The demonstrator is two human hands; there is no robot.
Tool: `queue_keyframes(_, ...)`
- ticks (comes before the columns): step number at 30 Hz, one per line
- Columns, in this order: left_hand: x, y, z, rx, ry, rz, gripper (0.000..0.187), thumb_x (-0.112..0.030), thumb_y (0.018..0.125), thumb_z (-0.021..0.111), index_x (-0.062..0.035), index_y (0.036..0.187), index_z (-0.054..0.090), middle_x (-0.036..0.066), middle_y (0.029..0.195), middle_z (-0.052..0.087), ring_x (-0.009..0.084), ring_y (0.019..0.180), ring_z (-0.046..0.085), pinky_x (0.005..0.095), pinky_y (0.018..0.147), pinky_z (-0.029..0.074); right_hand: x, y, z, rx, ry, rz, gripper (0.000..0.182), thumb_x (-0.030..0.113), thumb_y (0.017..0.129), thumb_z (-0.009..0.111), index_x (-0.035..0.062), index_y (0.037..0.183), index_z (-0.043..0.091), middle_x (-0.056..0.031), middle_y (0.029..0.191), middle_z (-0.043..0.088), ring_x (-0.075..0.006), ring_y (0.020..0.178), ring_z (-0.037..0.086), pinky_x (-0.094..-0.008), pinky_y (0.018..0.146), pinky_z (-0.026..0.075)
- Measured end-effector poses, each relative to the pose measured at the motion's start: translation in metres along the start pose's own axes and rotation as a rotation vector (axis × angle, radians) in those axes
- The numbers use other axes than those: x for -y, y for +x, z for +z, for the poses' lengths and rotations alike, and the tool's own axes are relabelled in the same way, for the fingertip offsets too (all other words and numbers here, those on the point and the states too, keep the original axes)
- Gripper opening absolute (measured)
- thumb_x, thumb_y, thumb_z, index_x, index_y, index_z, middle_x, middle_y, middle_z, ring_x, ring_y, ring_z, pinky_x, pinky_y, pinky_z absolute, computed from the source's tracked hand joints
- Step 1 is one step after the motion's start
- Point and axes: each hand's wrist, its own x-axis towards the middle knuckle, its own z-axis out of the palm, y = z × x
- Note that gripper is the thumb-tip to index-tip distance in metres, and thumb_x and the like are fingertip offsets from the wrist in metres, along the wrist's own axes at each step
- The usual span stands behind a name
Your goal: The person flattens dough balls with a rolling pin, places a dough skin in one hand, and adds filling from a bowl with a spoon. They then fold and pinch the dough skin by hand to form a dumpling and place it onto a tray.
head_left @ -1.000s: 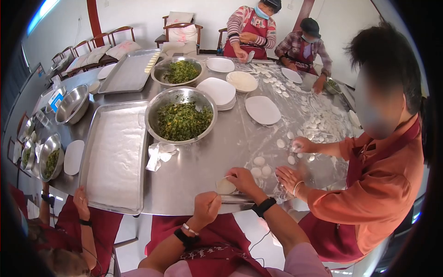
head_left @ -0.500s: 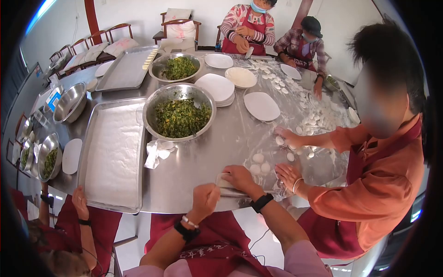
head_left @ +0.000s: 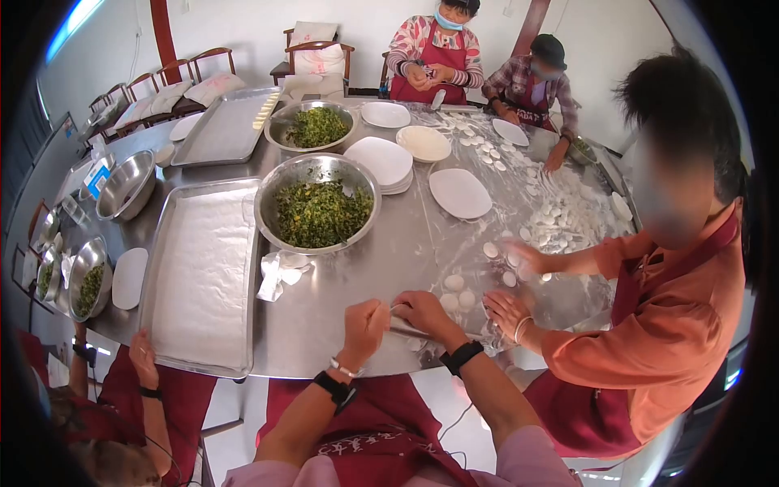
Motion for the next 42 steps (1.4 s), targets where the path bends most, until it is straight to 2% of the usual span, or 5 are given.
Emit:
queue_keyframes(9,-0.025,-0.072,-0.013,0.148,0.157,0.164,0.031,-0.009,0.089,0.055,-0.0024,0.060,0.049,0.014,0.053,0.046,0.0287,0.045,0.045,0.0391,0.045,0.033,-0.005,-0.012,0.004,-0.005,0.093,0.047,0.020,0.021,0.081,0.065,0.0056,0.091,0.071,-0.0152,0.088,0.069,-0.0357,0.084,0.065,-0.0418,0.074,0.051)
queue_keyframes(17,0.009,0.013,0.005,-0.026,-0.084,-0.018,0.032,-0.007,0.090,0.054,-0.0011,0.059,0.048,0.007,0.051,0.049,0.0118,0.045,0.045,0.0319,0.044,0.033,-0.005,0.000,-0.004,-0.022,0.023,0.000,0.020,0.022,0.081,0.065,0.0058,0.091,0.071,-0.0161,0.086,0.070,-0.0355,0.083,0.066,-0.0422,0.075,0.051)
queue_keyframes(27,-0.025,-0.072,-0.014,0.169,0.165,0.170,0.028,-0.005,0.087,0.056,-0.0022,0.061,0.045,0.013,0.055,0.043,0.0305,0.046,0.045,0.0399,0.045,0.032,-0.001,-0.011,0.008,-0.031,0.147,0.112,0.021,0.024,0.082,0.065,0.0055,0.090,0.071,-0.0154,0.084,0.069,-0.0350,0.082,0.066,-0.0418,0.074,0.051)
queue_keyframes(36,0.005,0.005,0.003,-0.041,0.009,0.017,0.031,-0.008,0.089,0.055,-0.0003,0.061,0.046,0.015,0.053,0.049,0.0258,0.046,0.047,0.0375,0.046,0.036,-0.002,-0.007,0.002,-0.086,-0.018,0.058,0.020,0.022,0.081,0.065,0.0043,0.090,0.071,-0.0172,0.086,0.069,-0.0366,0.083,0.066,-0.0433,0.075,0.051)
queue_keyframes(42,-0.008,-0.062,-0.013,0.046,0.335,0.418,0.022,-0.008,0.085,0.057,-0.0038,0.063,0.054,0.008,0.055,0.051,0.0247,0.049,0.051,0.0356,0.048,0.040,-0.002,-0.015,0.017,-0.042,-0.062,-0.090,0.020,0.018,0.082,0.067,0.0028,0.095,0.069,-0.0126,0.079,0.067,-0.0240,0.072,0.066,-0.0366,0.065,0.051)
